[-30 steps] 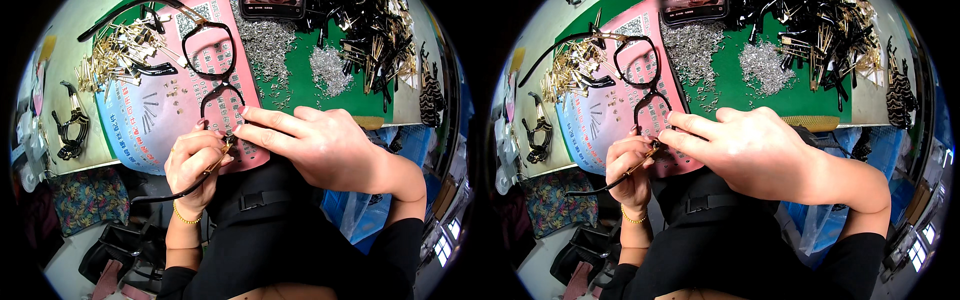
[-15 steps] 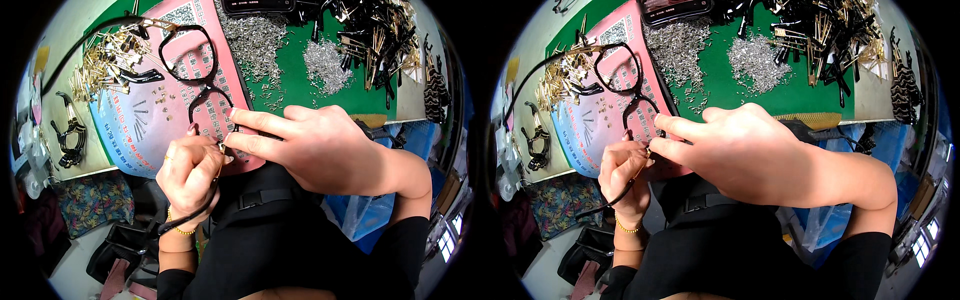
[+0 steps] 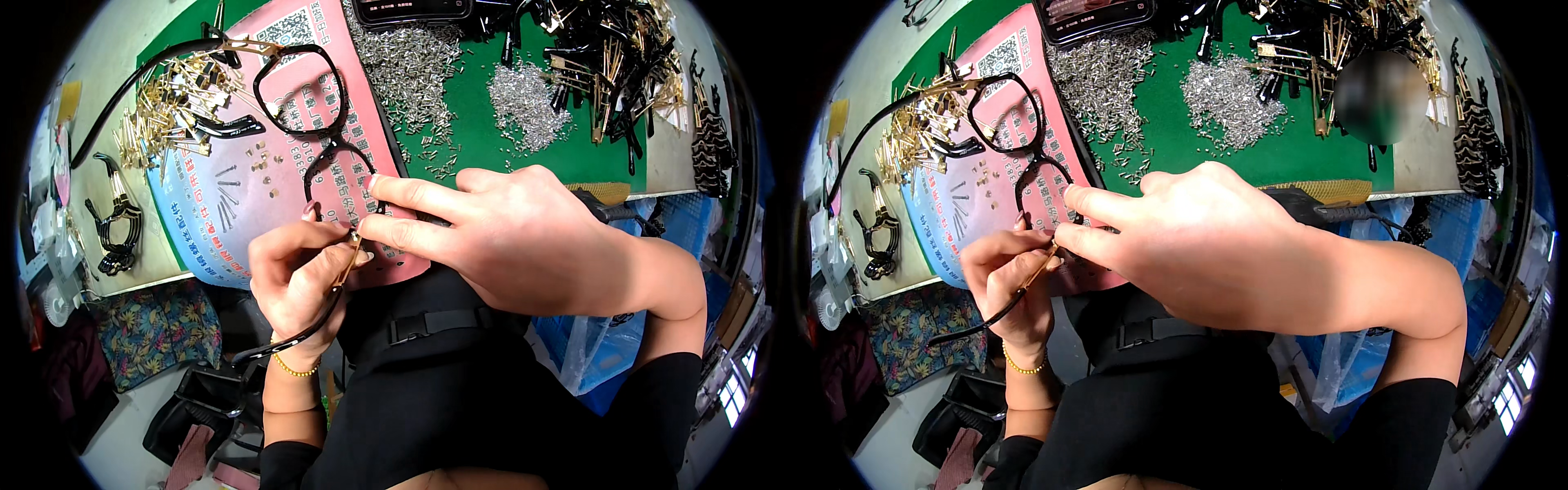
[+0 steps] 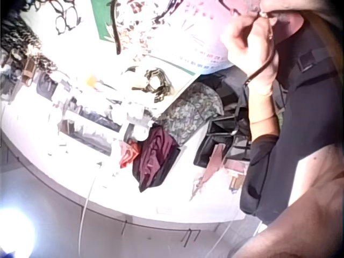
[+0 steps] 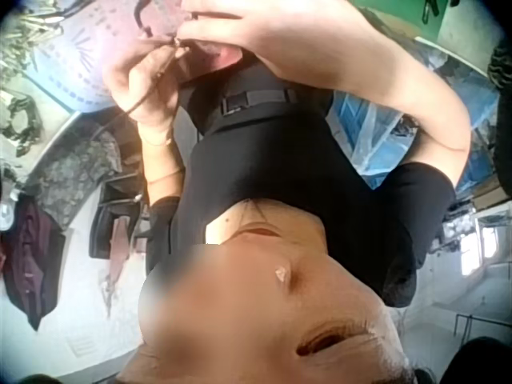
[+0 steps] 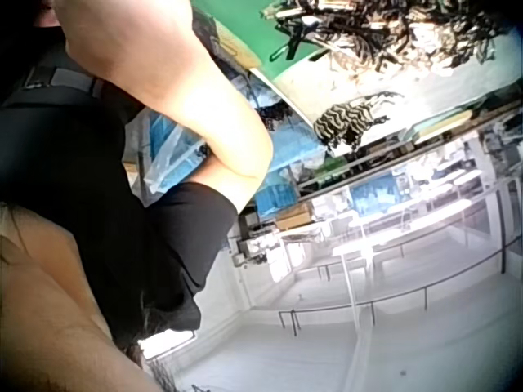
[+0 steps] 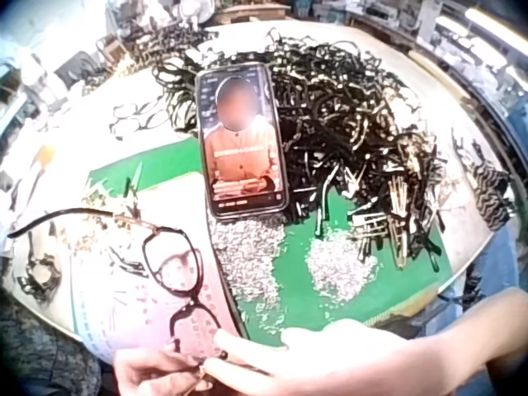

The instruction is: The person assembles eyeglasses by hand at a workbench. They pick up temple arms and frame fronts, then attach the temples to the frame using a small screwdriver to tighten screws. The person repeats this process for multiple pairs of glasses, placing finished units aside.

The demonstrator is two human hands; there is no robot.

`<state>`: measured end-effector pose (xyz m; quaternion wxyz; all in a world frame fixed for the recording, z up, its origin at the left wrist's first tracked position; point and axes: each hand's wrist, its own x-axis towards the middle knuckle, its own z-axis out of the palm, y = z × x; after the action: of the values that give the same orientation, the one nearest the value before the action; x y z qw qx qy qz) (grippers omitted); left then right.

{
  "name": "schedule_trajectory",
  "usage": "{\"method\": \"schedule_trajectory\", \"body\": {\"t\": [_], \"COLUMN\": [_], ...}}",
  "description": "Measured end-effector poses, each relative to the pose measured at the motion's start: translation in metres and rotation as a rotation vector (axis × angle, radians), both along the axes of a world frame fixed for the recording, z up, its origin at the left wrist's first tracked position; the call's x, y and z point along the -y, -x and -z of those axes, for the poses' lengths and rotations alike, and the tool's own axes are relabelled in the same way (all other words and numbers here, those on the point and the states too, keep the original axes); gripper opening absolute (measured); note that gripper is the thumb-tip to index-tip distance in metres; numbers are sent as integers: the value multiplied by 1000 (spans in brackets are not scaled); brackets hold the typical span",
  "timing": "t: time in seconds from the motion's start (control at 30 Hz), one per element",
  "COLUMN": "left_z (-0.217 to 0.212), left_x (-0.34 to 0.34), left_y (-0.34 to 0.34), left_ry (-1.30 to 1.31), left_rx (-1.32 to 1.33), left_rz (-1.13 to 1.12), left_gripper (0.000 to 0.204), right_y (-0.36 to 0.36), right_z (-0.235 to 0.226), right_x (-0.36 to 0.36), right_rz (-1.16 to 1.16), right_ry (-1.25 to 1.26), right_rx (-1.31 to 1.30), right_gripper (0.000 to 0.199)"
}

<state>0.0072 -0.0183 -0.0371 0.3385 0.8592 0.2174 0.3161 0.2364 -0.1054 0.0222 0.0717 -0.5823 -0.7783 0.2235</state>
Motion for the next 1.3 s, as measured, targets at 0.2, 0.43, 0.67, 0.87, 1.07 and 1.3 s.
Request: {"method": "schedule_trajectory", "body": {"t": [0.2, 0.43, 0.67, 0.87, 1.07, 1.3], "left_z": [10, 18, -6, -97, -40, -54], "left_x": [-2, 1, -10, -19, -119, -172], "left_y": [9, 6, 5, 42, 92, 195], "left_ry": [-23, 33, -42, 133, -189, -492], "left_rx": [27, 79, -63, 226, -526, -745], "left_rz": [57, 9, -28, -432, -916, -730], "left_gripper": [35, 32, 19, 19, 29, 67], "right_y": [7, 11, 5, -3, -14, -16], "right_z": [16, 20, -1, 3, 33, 49], "right_x": [2, 1, 2, 11, 28, 35], "right_rz": [-21, -6, 108, 586, 476, 402], "right_ry": [-328, -381, -256, 542, 478, 332], "right_rx": [209, 199, -13, -1021, -1210, -1335], "right_gripper": [43, 33, 46, 25, 34, 37]}}
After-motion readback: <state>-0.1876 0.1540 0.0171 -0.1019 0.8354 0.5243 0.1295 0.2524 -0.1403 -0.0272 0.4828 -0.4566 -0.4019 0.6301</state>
